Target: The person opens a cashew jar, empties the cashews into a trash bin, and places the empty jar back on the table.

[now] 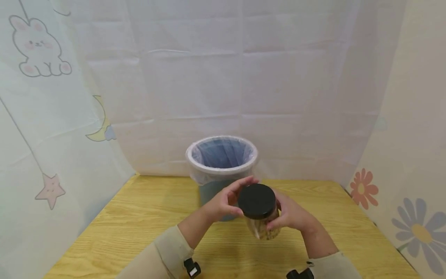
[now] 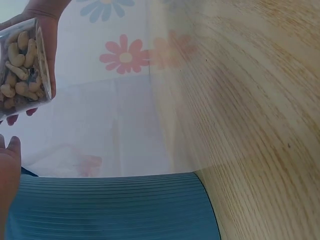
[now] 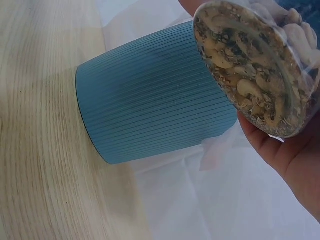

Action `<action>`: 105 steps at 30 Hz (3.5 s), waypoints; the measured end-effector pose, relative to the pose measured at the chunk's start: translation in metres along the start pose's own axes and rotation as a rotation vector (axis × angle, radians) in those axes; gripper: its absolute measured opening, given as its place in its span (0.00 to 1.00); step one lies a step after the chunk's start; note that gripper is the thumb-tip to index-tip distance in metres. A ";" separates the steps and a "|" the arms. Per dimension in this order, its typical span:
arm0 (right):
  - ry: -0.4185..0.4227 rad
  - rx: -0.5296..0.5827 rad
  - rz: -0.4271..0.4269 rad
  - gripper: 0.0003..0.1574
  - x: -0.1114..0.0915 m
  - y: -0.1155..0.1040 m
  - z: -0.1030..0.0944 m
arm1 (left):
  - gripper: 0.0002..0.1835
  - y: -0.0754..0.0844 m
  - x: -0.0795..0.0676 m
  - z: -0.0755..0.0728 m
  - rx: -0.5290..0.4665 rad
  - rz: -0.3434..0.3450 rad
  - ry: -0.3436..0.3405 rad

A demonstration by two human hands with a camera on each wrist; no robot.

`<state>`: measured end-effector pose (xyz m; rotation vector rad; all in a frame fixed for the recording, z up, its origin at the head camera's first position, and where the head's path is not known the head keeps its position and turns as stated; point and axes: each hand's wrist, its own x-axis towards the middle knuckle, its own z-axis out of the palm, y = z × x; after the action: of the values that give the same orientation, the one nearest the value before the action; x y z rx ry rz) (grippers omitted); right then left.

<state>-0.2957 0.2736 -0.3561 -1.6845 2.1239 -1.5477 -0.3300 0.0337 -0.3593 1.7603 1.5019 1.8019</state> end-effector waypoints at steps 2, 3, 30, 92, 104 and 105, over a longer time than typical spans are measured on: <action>0.002 -0.021 0.008 0.50 -0.001 0.000 0.000 | 0.54 -0.002 0.000 -0.001 -0.001 0.000 -0.011; 0.005 -0.037 0.011 0.50 -0.001 0.000 0.000 | 0.54 -0.002 0.000 -0.001 0.001 -0.002 -0.015; 0.027 -0.016 0.116 0.54 -0.004 0.001 0.000 | 0.48 0.000 0.000 0.011 0.061 -0.156 0.095; 0.228 -0.287 0.251 0.58 -0.001 0.000 0.009 | 0.41 0.003 0.002 0.039 0.209 -0.371 0.500; 0.243 -0.284 0.267 0.57 -0.004 0.001 0.010 | 0.42 0.003 0.003 0.041 0.229 -0.372 0.518; 0.246 -0.292 0.270 0.56 -0.004 0.001 0.010 | 0.42 0.003 0.004 0.042 0.235 -0.378 0.526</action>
<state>-0.2895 0.2701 -0.3639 -1.2466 2.6821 -1.4906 -0.2943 0.0558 -0.3642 1.0037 2.1443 2.0306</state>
